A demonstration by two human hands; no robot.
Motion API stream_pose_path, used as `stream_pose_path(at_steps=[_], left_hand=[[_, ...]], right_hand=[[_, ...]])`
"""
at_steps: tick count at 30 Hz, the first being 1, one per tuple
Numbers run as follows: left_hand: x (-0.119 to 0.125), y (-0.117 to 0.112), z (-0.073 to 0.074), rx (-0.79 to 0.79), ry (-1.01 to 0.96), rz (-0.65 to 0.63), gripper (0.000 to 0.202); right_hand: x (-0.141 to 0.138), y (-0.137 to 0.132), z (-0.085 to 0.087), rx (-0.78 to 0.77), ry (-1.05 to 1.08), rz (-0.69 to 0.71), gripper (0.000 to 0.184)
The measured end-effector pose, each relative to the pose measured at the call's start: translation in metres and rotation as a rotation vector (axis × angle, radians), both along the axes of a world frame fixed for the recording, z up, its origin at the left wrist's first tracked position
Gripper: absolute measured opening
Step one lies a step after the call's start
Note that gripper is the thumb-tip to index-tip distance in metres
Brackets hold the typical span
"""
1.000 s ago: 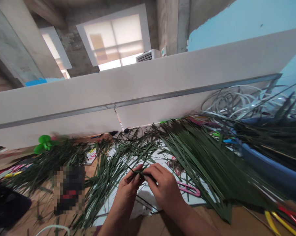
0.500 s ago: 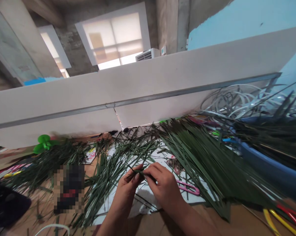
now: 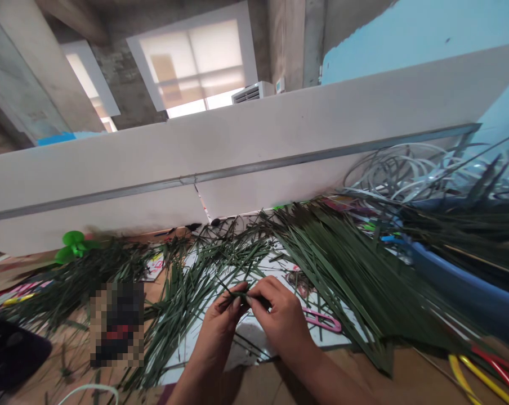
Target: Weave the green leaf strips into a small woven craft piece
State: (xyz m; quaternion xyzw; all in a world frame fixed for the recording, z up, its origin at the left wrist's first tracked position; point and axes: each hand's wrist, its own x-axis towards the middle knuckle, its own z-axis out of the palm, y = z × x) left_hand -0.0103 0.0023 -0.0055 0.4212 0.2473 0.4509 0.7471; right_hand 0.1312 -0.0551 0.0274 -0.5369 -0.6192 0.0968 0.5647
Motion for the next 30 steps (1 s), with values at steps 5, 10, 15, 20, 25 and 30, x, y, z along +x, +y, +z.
stream_pose_path(at_steps=[5, 10, 15, 20, 25, 30], left_hand=[[0.0005, -0.0011, 0.0018, 0.012, 0.018, 0.005, 0.039], [0.0009, -0.0003, -0.0004, 0.027, 0.058, 0.019, 0.041], [0.0005, 0.0006, -0.006, 0.064, 0.083, 0.029, 0.037], [-0.0001, 0.0009, -0.0066, 0.073, 0.102, 0.035, 0.037], [0.0015, 0.0003, -0.0056, 0.078, 0.093, 0.013, 0.038], [0.0028, 0.0007, -0.0053, 0.062, 0.074, 0.009, 0.04]], right_hand=[[-0.001, 0.0009, 0.0005, -0.025, 0.032, -0.003, 0.013], [-0.0014, 0.001, -0.0003, -0.047, 0.034, -0.008, 0.015], [-0.0012, 0.0022, -0.0026, -0.058, 0.034, -0.023, 0.015], [-0.0019, 0.0028, -0.0039, -0.023, 0.03, -0.021, 0.015], [-0.0031, 0.0017, -0.0058, 0.02, 0.02, -0.012, 0.015], [-0.0028, 0.0006, -0.0041, 0.006, -0.023, 0.004, 0.016]])
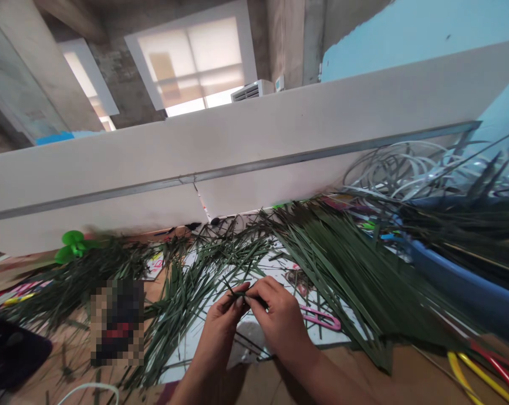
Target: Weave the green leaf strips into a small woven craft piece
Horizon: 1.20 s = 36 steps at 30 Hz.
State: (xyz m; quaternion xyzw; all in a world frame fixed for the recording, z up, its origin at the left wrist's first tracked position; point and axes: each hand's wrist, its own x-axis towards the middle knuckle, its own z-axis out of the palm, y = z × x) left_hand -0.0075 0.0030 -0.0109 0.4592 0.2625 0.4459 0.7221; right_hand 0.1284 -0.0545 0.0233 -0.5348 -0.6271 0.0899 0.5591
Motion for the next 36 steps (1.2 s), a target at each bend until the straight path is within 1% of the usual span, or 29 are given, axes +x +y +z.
stream_pose_path(at_steps=[2, 6, 9, 12, 14, 21, 33, 36], left_hand=[[0.0, 0.0, 0.002, -0.023, -0.024, 0.021, 0.042], [-0.002, -0.001, 0.011, -0.072, -0.038, 0.072, 0.046], [-0.004, 0.0, 0.015, -0.091, 0.001, 0.113, 0.048], [-0.006, 0.001, 0.015, -0.095, 0.034, 0.159, 0.05], [-0.006, 0.002, 0.014, -0.098, 0.034, 0.167, 0.05], [-0.002, 0.002, 0.011, -0.111, -0.008, 0.112, 0.048], [-0.001, 0.002, 0.008, -0.122, -0.024, 0.12, 0.047], [-0.003, 0.003, 0.009, -0.126, -0.031, 0.12, 0.047]], right_hand=[[0.001, -0.001, 0.003, -0.001, -0.045, -0.013, 0.014], [0.003, -0.003, 0.008, 0.01, -0.181, -0.095, 0.016], [0.006, -0.002, 0.008, 0.039, -0.234, -0.139, 0.008], [0.009, 0.001, 0.005, 0.074, -0.221, -0.141, 0.007], [0.01, 0.002, 0.004, 0.078, -0.205, -0.124, 0.009], [0.01, 0.004, 0.0, 0.069, -0.117, -0.072, 0.009], [0.006, 0.004, -0.003, 0.059, -0.102, -0.097, 0.012], [0.007, 0.004, -0.001, 0.022, -0.088, -0.078, 0.011]])
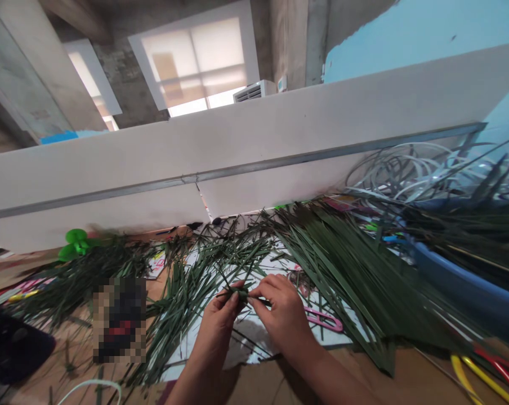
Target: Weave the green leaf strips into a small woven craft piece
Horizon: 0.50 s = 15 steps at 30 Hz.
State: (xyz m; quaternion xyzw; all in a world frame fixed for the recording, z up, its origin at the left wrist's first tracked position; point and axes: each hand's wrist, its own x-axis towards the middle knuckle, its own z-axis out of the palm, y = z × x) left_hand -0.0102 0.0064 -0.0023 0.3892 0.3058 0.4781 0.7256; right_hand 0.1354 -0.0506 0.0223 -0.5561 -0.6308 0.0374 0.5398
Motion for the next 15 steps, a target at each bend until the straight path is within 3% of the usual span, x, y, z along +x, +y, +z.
stream_pose_path(at_steps=[3, 9, 15], left_hand=[[-0.005, 0.002, 0.005, -0.015, 0.01, 0.021, 0.046], [-0.013, 0.003, 0.015, -0.054, 0.011, 0.076, 0.046], [-0.011, 0.002, 0.014, -0.048, 0.01, 0.109, 0.044]], right_hand=[[0.004, 0.0, 0.004, -0.059, 0.051, 0.041, 0.008], [0.014, 0.002, 0.006, -0.091, 0.188, 0.032, 0.021], [0.01, 0.003, 0.003, -0.109, 0.158, 0.047, 0.008]])
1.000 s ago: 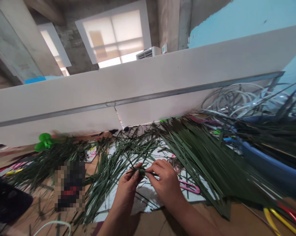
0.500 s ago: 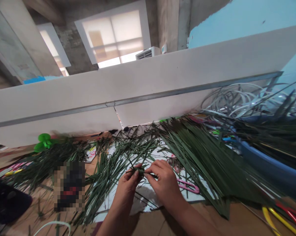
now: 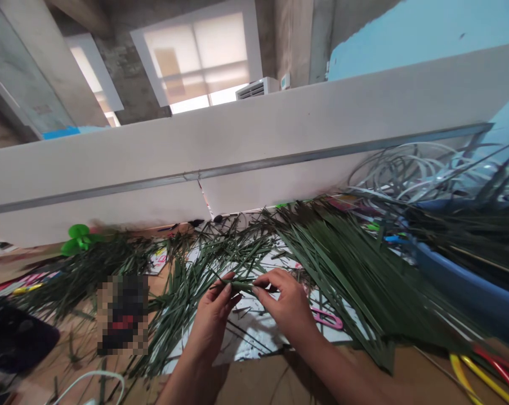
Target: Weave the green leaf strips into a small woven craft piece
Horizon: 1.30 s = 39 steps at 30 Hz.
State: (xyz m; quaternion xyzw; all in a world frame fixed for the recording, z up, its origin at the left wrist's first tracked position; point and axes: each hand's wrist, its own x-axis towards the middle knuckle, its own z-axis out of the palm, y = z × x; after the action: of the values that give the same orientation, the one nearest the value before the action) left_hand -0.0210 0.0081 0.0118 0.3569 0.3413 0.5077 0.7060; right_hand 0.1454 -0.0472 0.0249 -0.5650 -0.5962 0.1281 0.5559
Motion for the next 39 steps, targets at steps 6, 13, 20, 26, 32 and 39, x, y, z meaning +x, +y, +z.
stream_pose_path(at_steps=[6, 13, 20, 26, 32, 39], left_hand=[[0.0, 0.001, -0.002, -0.025, -0.014, 0.008, 0.046], [-0.003, 0.007, -0.005, -0.108, -0.063, 0.069, 0.049], [-0.001, 0.011, -0.006, -0.173, -0.101, 0.146, 0.044], [0.001, 0.012, -0.008, -0.198, -0.129, 0.165, 0.043], [-0.001, 0.012, -0.009, -0.166, -0.096, 0.136, 0.051], [-0.007, 0.013, -0.008, -0.075, -0.052, 0.026, 0.049]], right_hand=[[0.001, 0.001, -0.003, -0.042, 0.013, 0.023, 0.01], [0.01, 0.007, -0.011, -0.069, 0.347, 0.007, 0.031], [0.009, 0.009, -0.014, -0.079, 0.371, 0.005, 0.032], [0.012, 0.011, -0.015, -0.106, 0.316, 0.038, 0.027], [0.013, 0.012, -0.017, -0.116, 0.249, 0.029, 0.023], [0.015, 0.015, -0.018, -0.172, 0.237, 0.062, 0.026]])
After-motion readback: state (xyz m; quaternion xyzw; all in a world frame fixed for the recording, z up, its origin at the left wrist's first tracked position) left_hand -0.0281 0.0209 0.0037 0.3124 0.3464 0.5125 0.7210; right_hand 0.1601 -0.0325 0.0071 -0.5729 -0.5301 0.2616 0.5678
